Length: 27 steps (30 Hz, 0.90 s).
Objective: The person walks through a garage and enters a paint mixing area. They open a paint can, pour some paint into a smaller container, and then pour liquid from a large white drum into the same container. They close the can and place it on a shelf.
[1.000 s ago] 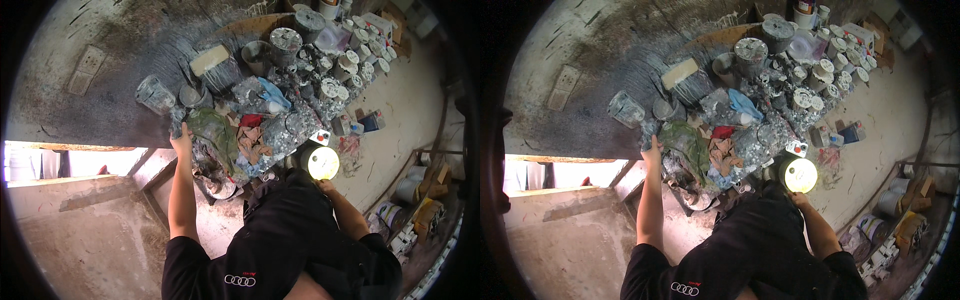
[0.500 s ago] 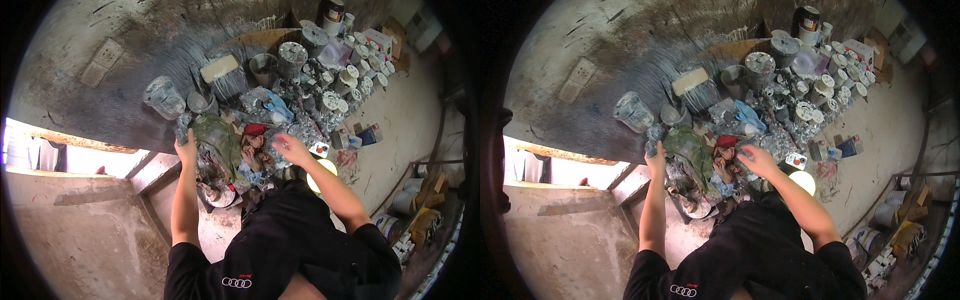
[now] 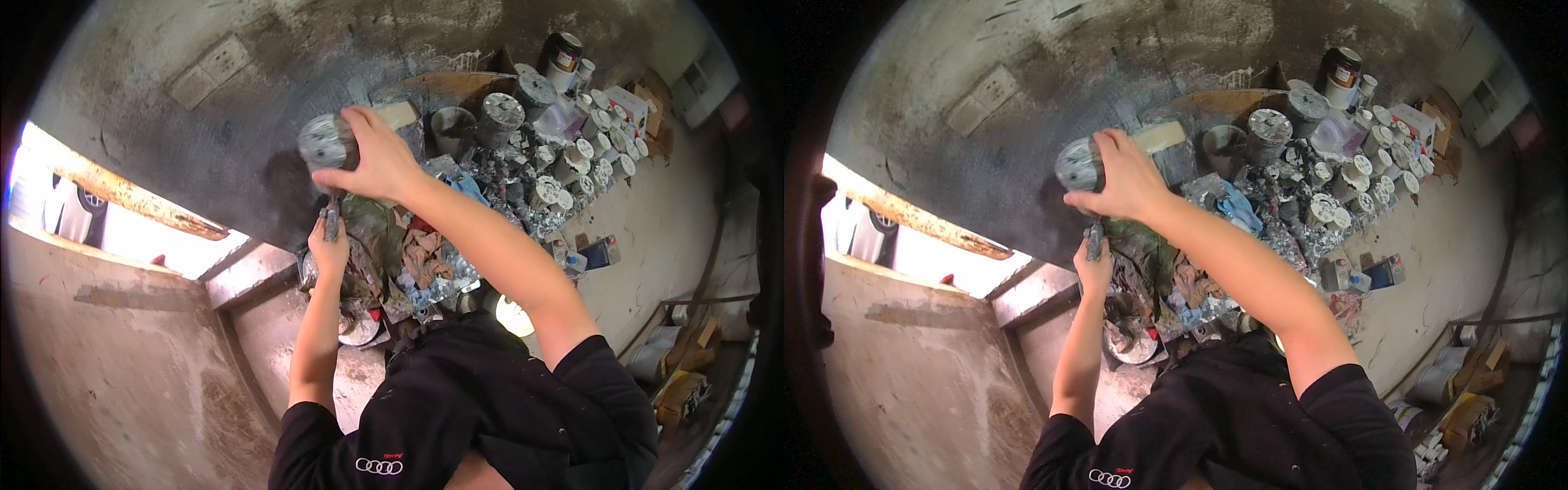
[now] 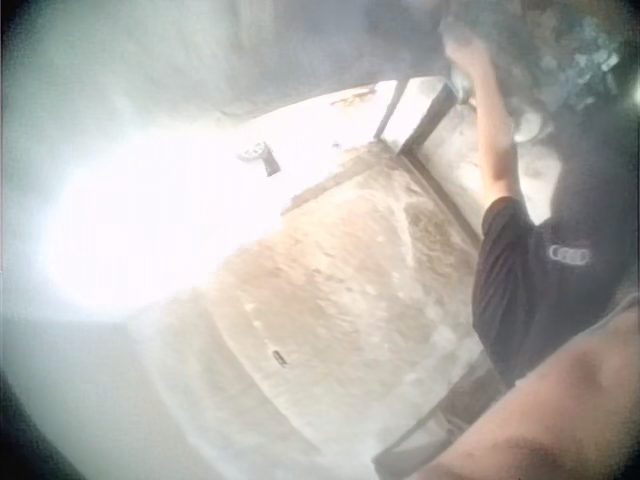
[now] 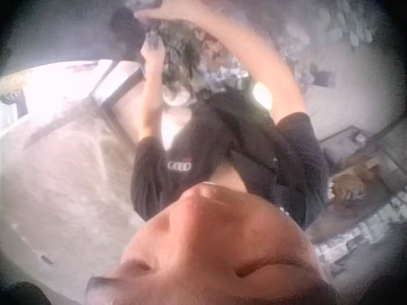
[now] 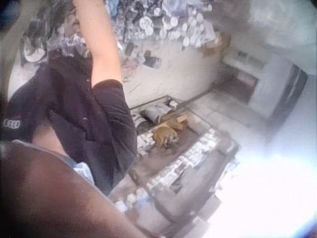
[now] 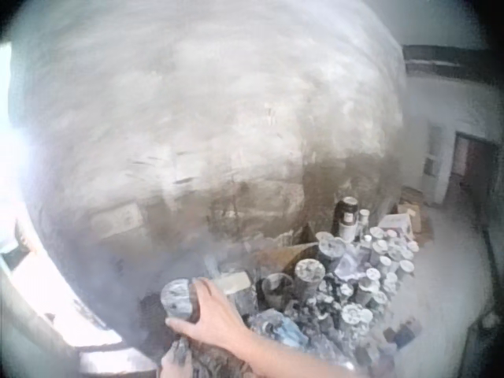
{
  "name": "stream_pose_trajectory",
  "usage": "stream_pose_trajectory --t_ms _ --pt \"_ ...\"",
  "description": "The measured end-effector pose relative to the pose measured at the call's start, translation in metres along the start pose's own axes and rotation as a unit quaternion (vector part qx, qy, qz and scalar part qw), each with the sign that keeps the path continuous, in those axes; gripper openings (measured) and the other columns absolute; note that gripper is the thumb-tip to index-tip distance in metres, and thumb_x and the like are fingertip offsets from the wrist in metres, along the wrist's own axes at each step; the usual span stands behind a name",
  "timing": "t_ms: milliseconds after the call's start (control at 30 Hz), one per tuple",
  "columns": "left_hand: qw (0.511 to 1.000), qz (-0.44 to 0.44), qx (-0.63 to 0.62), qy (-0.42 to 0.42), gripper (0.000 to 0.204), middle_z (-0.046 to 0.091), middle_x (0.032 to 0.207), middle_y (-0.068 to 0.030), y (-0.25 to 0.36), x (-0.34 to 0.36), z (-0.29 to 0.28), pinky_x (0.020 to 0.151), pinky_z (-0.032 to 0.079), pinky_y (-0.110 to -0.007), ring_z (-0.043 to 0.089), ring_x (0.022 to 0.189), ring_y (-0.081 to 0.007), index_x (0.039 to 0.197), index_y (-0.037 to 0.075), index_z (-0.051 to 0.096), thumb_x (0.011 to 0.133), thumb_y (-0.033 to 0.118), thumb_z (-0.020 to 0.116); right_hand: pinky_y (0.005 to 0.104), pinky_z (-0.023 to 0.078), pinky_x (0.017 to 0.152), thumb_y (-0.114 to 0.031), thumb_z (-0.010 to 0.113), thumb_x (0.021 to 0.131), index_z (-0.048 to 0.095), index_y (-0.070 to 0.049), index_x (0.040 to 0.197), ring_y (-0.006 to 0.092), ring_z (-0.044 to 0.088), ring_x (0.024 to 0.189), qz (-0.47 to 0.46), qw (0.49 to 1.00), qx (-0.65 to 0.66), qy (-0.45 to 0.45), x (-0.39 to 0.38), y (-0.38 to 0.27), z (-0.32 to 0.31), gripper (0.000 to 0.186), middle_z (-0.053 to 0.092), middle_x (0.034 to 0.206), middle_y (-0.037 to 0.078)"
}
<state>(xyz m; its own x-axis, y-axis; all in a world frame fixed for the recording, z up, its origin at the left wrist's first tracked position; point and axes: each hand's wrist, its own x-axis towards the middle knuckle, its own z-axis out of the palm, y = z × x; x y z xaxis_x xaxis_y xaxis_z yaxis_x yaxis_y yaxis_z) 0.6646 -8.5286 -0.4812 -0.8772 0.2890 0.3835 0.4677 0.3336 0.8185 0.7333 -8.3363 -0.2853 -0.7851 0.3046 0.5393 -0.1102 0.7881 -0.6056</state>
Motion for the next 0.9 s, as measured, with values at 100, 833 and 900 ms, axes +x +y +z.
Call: stream_pose_trajectory --t_ms 100,833,900 --pt "0.996 0.083 0.016 0.011 0.038 0.075 0.115 -0.0205 0.014 -0.012 -0.005 0.088 0.057 -0.04 0.073 0.101 -0.0411 0.118 -0.003 0.073 0.08 -0.001 0.067 0.0462 0.047 0.112 -0.058 0.086 0.072 0.048 0.006 0.148 0.0416 0.053 0.136 0.044 0.997 -0.044 -0.048 0.012 -0.006 0.002 0.107 0.053 0.146 0.027" --pt "0.995 -0.006 0.011 -0.101 0.07 0.056 0.144 -0.025 0.11 -0.105 0.004 0.099 0.053 -0.044 0.063 0.123 -0.042 0.153 0.0 0.046 0.09 0.007 0.074 0.0436 0.056 0.098 -0.036 0.087 0.071 0.065 -0.002 0.132 0.0396 0.068 0.114 -0.091 0.984 -0.029 -0.149 -0.037 -0.01 -0.086 0.074 0.065 0.127 0.02" --pt "0.983 0.036 -0.049 -0.171 0.118 0.034 0.16 -0.032 0.127 -0.108 -0.005 0.114 0.043 -0.049 0.043 0.144 -0.0479 0.165 -0.002 0.01 0.081 0.022 0.089 0.0437 0.056 0.098 -0.037 0.088 0.07 0.065 -0.001 0.132 0.0398 0.068 0.114 -0.1 0.981 -0.031 -0.165 -0.043 -0.008 -0.087 0.074 0.065 0.127 0.02"
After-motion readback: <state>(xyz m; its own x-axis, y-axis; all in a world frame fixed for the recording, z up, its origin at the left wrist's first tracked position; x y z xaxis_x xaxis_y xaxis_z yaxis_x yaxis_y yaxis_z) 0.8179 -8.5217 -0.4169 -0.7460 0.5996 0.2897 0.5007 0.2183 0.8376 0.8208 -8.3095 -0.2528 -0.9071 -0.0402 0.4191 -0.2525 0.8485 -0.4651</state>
